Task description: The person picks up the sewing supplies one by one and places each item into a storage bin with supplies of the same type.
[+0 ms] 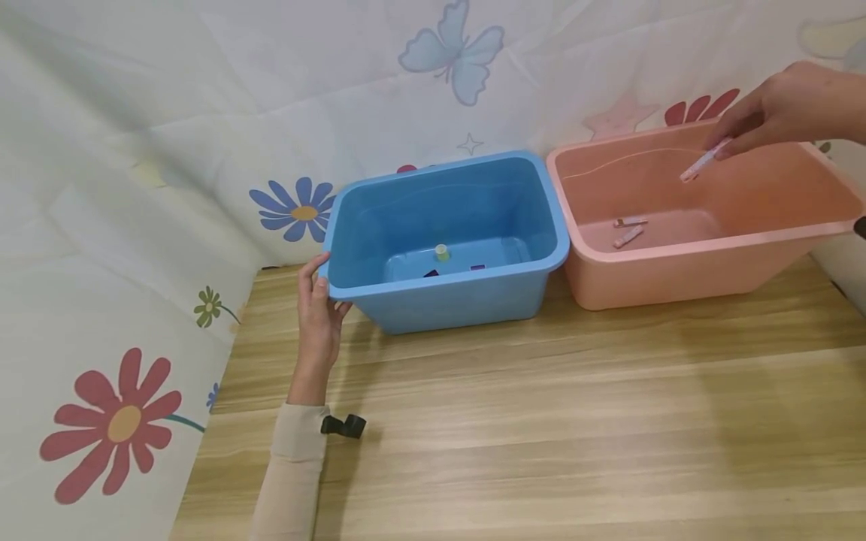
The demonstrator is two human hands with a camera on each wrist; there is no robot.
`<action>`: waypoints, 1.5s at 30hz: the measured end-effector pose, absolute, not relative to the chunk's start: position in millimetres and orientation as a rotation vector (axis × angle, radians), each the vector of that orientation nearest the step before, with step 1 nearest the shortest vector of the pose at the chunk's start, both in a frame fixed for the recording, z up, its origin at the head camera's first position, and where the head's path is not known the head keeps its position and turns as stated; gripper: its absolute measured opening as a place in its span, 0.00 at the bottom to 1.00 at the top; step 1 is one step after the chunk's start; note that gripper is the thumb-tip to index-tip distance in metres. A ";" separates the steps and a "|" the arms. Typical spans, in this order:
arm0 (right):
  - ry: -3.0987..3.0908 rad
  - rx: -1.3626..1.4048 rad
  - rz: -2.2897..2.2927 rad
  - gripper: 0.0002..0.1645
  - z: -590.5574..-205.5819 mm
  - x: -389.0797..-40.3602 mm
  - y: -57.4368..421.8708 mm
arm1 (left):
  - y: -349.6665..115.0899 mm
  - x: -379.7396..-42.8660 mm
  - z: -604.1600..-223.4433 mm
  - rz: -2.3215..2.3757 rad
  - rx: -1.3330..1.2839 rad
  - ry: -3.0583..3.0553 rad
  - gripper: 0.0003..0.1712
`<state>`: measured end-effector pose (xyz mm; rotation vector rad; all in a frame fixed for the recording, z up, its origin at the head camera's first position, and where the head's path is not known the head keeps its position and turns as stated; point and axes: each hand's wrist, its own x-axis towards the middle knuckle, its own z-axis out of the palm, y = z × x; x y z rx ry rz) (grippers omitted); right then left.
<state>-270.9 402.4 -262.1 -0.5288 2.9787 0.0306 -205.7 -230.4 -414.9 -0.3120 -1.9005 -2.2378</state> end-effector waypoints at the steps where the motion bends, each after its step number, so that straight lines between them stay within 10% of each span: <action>1: 2.971 -0.529 0.034 0.15 -263.0 -271.1 402.7 | -230.4 -205.6 -414.8 -2.239 -0.313 -1.898 0.28; 31: 3.098 -0.516 -0.312 0.32 -275.1 -220.9 376.7 | -231.5 -203.2 -416.1 -2.239 -0.286 -1.891 0.26; 40: 3.228 -1.194 -0.524 0.24 -311.7 -176.4 357.6 | -231.0 -205.7 -419.0 -2.229 -0.254 -1.898 0.26; 45: 3.315 -1.214 -0.481 0.36 -326.9 -144.0 351.4 | -226.7 -212.9 -418.7 -2.217 -0.272 -1.930 0.26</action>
